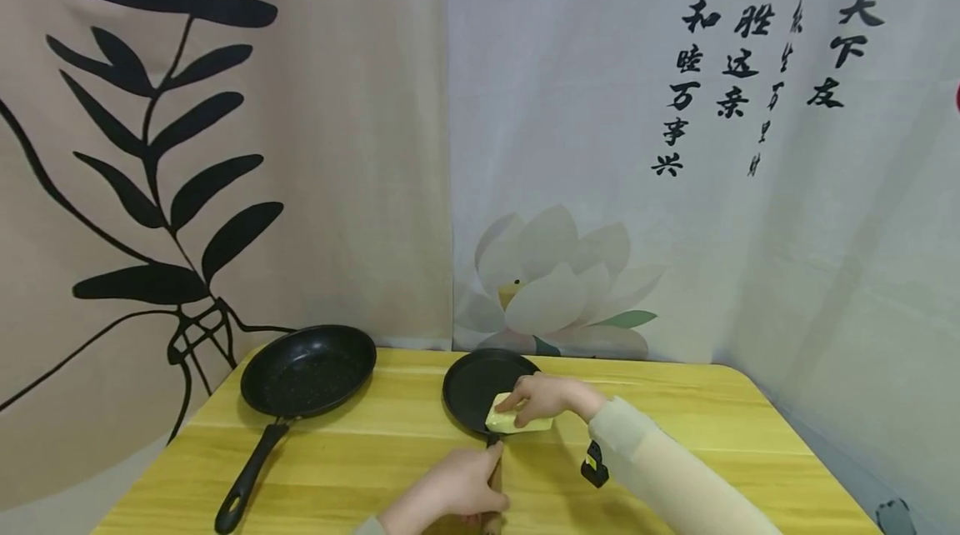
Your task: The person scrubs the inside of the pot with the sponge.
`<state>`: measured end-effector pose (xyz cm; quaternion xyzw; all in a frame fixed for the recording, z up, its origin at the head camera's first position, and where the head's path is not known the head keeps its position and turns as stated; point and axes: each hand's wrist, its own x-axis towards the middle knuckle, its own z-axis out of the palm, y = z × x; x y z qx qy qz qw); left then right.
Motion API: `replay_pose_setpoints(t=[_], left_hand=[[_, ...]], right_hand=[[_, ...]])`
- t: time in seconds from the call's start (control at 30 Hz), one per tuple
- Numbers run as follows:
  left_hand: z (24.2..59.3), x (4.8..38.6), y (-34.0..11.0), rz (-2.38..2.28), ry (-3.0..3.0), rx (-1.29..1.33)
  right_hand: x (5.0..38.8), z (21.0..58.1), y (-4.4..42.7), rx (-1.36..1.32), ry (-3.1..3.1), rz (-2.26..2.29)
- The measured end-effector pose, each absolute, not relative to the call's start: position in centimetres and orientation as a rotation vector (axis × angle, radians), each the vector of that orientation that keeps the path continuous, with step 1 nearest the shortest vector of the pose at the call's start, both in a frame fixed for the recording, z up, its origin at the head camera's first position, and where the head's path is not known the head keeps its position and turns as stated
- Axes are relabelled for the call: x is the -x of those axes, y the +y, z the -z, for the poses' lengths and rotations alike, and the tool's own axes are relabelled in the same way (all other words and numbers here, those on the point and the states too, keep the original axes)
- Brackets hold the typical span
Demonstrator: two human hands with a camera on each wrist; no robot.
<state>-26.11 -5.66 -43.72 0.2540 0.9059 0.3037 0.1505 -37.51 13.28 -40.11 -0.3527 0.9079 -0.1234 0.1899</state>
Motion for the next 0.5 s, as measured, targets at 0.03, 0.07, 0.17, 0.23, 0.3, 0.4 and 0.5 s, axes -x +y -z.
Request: replay_pose_setpoints(t=[0.03,0.07,0.17,0.23,0.3,0.4,0.5], left_hand=[[43.6,26.1,-5.7,-0.879,2.601,-0.727],[43.6,26.1,-5.7,-0.88,2.6,-0.727],[43.6,26.2,-5.8,-0.87,2.597,-0.73],[43.6,26.2,-5.8,-0.866,2.592,-0.73],[43.8,26.4,-5.8,-0.873,2.582,-0.729],[44.2,26.7,-6.0,-0.902,2.549,-0.733],[45.2,27.4,-6.2,-0.869,2.546,-0.773]], right_hand=[[37.5,40.2,13.2,0.989,2.559,0.346],[37.5,40.3,13.2,0.982,2.567,0.346],[37.4,40.6,13.2,0.968,2.593,0.335],[37.4,40.8,13.2,0.969,2.608,0.332],[37.4,41.1,13.1,0.978,2.622,0.325],[37.5,41.4,13.0,1.006,2.636,0.328],[37.5,41.8,12.9,1.028,2.638,0.339]])
